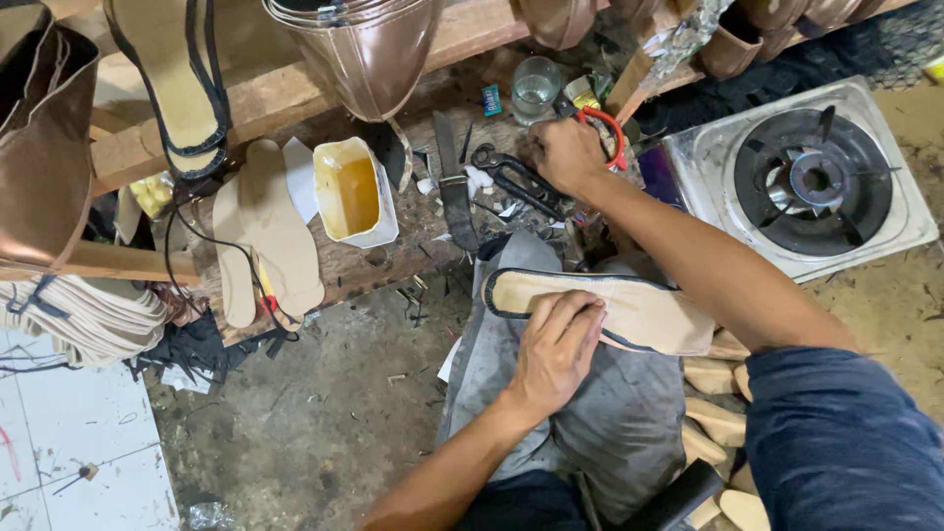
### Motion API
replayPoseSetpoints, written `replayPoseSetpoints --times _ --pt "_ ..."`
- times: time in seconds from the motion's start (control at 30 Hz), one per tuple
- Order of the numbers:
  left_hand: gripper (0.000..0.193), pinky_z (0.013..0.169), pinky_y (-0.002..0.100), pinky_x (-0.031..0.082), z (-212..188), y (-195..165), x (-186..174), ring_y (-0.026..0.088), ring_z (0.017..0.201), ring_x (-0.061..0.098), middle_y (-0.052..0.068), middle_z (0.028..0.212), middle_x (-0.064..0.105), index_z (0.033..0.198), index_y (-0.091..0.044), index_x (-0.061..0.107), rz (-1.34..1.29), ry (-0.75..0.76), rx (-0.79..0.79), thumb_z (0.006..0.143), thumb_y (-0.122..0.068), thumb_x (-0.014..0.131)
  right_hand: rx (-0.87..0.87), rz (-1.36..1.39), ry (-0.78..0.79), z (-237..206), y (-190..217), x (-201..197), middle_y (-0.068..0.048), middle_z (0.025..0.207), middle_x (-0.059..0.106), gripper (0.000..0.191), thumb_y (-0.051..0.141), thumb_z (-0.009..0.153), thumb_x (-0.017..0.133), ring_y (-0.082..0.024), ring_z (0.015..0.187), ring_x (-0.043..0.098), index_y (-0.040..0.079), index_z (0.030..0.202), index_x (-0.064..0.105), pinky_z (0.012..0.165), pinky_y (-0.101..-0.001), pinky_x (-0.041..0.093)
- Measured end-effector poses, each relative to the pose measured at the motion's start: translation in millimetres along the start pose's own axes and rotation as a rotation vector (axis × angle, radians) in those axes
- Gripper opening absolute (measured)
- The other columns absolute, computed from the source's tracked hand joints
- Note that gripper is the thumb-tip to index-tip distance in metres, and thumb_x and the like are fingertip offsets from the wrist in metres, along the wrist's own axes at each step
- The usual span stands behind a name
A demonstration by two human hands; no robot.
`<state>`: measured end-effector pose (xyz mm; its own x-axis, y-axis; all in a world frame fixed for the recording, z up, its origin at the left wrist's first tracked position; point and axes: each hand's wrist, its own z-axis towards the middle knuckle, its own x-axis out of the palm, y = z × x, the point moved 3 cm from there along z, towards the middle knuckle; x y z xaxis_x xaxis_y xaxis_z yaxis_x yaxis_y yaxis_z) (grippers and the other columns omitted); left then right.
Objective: The person assembles a shoe by attaching a black insole to a wooden shoe last, trimming excess material with scissors, and then fitting a metallic shoe upper over the last. They use pliers to press the upper edges onto the last and a hammer to secure the fit.
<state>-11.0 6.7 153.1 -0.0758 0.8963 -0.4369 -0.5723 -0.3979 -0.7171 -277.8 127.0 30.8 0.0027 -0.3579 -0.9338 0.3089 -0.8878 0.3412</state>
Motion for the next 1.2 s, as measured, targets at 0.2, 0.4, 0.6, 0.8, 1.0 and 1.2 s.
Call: replayPoseSetpoints --times 0.2,0.4,0.6,0.8,1.0,1.2 --pt "0.022 0.094 0.039 0.051 -1.0 3.0 -6.6 0.03 0.107 0.062 0.012 0.118 0.067 0.112 0.002 0.069 0.004 -0.001 -0.021 0.091 0.001 0.073 -0.21 -0.117 0.001 5.2 11.1 -8.8 -0.023 0.08 0.07 0.013 0.019 0.089 0.07 -0.042 0.076 0.069 0.008 0.094 0.075 0.07 -0.0536 0.055" --pt "0.023 0.098 0.04 0.052 -2.0 7.2 -3.8 0.031 0.111 0.063 0.013 0.119 0.066 0.114 0.003 0.067 -0.03 0.015 -0.016 0.092 0.001 0.072 -0.519 -0.402 0.005 21.5 31.0 19.9 -0.016 0.089 0.071 0.024 0.012 0.085 0.064 -0.033 0.082 0.071 0.002 0.106 0.068 0.071 -0.047 0.055" --pt "0.023 0.098 0.04 0.052 -2.8 8.6 -1.5 0.031 0.111 0.063 0.013 0.12 0.066 0.114 0.003 0.067 -0.013 0.017 -0.03 0.091 0.002 0.073 -0.466 -0.35 -0.236 71.4 74.7 41.5 -0.012 0.089 0.07 0.023 0.017 0.089 0.061 -0.03 0.086 0.07 0.005 0.107 0.069 0.074 -0.0438 0.054" --pt "0.026 0.098 0.04 0.052 0.1 13.6 -1.3 0.031 0.111 0.063 0.012 0.12 0.065 0.114 0.002 0.068 -0.002 0.005 -0.027 0.089 0.002 0.076 -0.028 -0.339 0.012 127.6 97.7 54.0 -0.017 0.106 0.072 0.02 0.014 0.095 0.057 -0.032 0.1 0.069 0.007 0.102 0.075 0.082 -0.0435 0.056" --pt "0.034 0.096 0.04 0.052 0.8 15.4 -0.6 0.032 0.109 0.062 0.013 0.122 0.065 0.117 0.001 0.067 0.029 0.024 -0.036 0.084 0.002 0.076 -0.195 -0.377 -0.06 128.3 107.5 53.6 -0.018 0.105 0.072 0.022 0.018 0.093 0.057 -0.032 0.103 0.066 0.006 0.1 0.074 0.086 -0.0439 0.053" --pt "0.025 0.097 0.041 0.052 0.6 14.0 2.5 0.031 0.111 0.062 0.011 0.121 0.065 0.114 -0.001 0.066 0.032 -0.004 -0.023 0.09 0.001 0.076 -0.442 -0.135 -0.18 69.3 119.2 15.6 -0.022 0.093 0.071 0.023 0.008 0.086 0.061 -0.036 0.092 0.069 -0.004 0.103 0.07 0.08 -0.045 0.056"
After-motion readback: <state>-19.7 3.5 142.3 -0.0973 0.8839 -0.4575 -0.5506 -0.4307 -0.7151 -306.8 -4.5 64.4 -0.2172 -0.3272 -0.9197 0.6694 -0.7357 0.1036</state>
